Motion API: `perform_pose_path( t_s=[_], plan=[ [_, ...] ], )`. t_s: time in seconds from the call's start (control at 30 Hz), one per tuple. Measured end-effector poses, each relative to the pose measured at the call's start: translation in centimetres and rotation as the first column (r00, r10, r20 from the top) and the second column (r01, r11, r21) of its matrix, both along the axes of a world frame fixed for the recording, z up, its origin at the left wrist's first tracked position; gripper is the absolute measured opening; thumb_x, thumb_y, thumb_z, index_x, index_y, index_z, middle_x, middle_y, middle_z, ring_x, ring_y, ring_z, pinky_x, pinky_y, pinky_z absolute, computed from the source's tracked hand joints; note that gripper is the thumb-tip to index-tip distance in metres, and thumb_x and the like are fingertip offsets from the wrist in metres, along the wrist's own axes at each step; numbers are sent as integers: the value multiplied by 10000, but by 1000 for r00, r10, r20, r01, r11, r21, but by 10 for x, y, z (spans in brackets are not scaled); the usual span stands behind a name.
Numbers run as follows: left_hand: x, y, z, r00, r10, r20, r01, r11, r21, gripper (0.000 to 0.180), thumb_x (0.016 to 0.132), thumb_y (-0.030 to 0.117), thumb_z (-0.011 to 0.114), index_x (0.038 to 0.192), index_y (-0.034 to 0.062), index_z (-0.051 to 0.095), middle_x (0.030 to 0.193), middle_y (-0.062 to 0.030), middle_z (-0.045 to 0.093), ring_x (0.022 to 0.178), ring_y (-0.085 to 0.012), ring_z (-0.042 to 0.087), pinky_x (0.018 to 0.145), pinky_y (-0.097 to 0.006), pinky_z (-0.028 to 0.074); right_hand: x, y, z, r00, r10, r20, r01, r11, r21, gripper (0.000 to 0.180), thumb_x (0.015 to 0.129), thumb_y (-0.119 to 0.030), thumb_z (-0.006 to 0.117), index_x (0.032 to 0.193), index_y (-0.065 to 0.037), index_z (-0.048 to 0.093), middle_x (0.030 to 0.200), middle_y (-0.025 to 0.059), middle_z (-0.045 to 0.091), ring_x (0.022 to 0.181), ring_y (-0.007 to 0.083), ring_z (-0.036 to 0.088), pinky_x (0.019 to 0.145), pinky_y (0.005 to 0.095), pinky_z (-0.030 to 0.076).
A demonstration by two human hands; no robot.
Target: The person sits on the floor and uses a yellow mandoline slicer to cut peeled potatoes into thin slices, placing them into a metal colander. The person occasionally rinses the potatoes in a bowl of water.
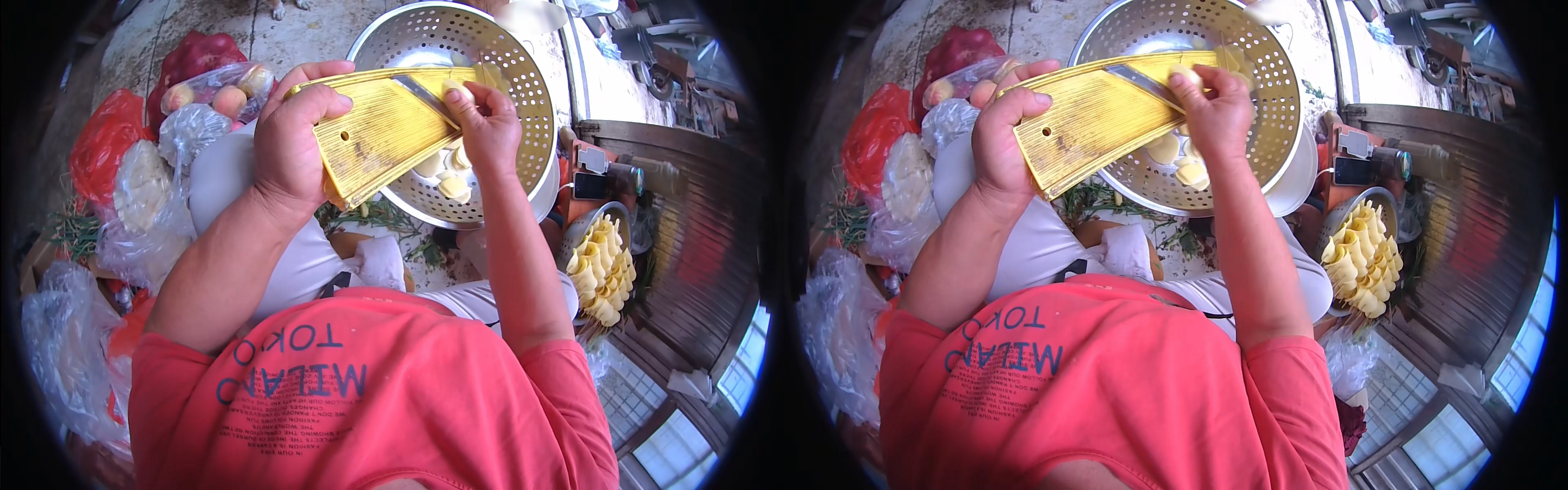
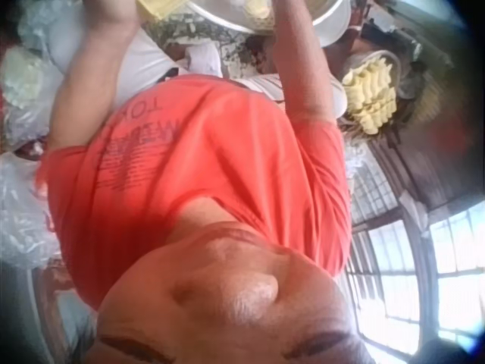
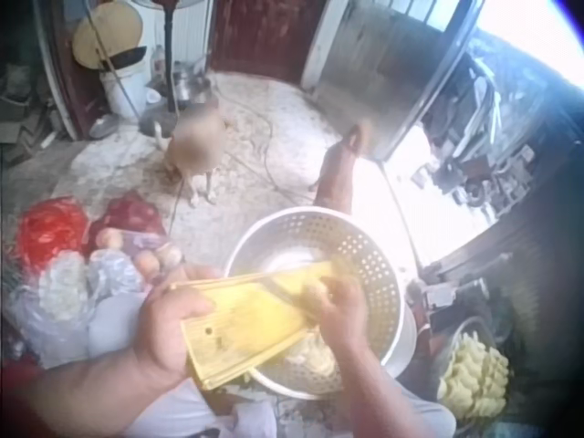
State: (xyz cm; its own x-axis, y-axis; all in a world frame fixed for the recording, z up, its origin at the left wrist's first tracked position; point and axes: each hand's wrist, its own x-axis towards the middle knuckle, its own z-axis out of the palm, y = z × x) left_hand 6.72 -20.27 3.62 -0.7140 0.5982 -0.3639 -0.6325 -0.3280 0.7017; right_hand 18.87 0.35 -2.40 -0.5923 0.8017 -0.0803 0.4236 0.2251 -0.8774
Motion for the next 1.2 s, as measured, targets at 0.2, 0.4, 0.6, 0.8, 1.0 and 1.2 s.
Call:
perform_pose_path(
  t_s=[0.2,0.4,0.6,0.8,1.0,1.2],
  plan=[
    [-2,-1,-2,999,38,-24,-38,999,-4,368,813,98,553,1149,-36,618,1070,-157,658,972,-219,641,923,-319,523,-7,-48,29,966,241,-90,-206,935,290,397,815,-284,875,1110,-51,747,972,2,614,788,77,567,694,226,494],
    [0,-2,-1,1000,20,-14,-20,1000,-10,369,813,98,553,1150,-37,618,1069,-163,658,969,-226,644,923,-322,524,-6,-15,13,998,60,24,-63,988,139,342,866,-221,834,1094,11,727,919,29,668,774,97,615,686,233,525],
    [-2,-1,-1,999,38,-32,-38,999,-2,365,818,95,550,1149,-41,619,1068,-163,657,968,-223,644,921,-318,525,-8,-37,22,980,193,-56,-170,945,281,419,806,-317,873,1078,-29,739,980,79,641,802,162,648,716,293,567],
    [-2,-1,-1,999,8,-53,-10,999,-37,358,818,87,546,1144,-43,622,1055,-158,660,960,-222,647,921,-319,528,2,-20,-1,986,153,-71,-129,957,261,437,794,-336,880,1092,-46,744,966,78,614,780,167,638,688,301,552],
    [-2,1,2,998,22,-64,-22,1000,3,356,806,88,556,1129,-42,632,1036,-148,662,949,-216,646,911,-321,530,3,14,-18,998,-1,64,-12,976,216,361,861,-326,825,1040,-20,755,1005,91,660,834,173,642,778,303,540],
    [-2,3,2,997,20,-74,-20,1000,6,353,800,91,564,1123,-31,642,1023,-140,660,933,-210,644,899,-314,528,-10,30,-7,977,14,212,-71,963,260,397,937,-427,698,963,-32,734,887,159,693,822,282,665,786,382,529]
  ],
)
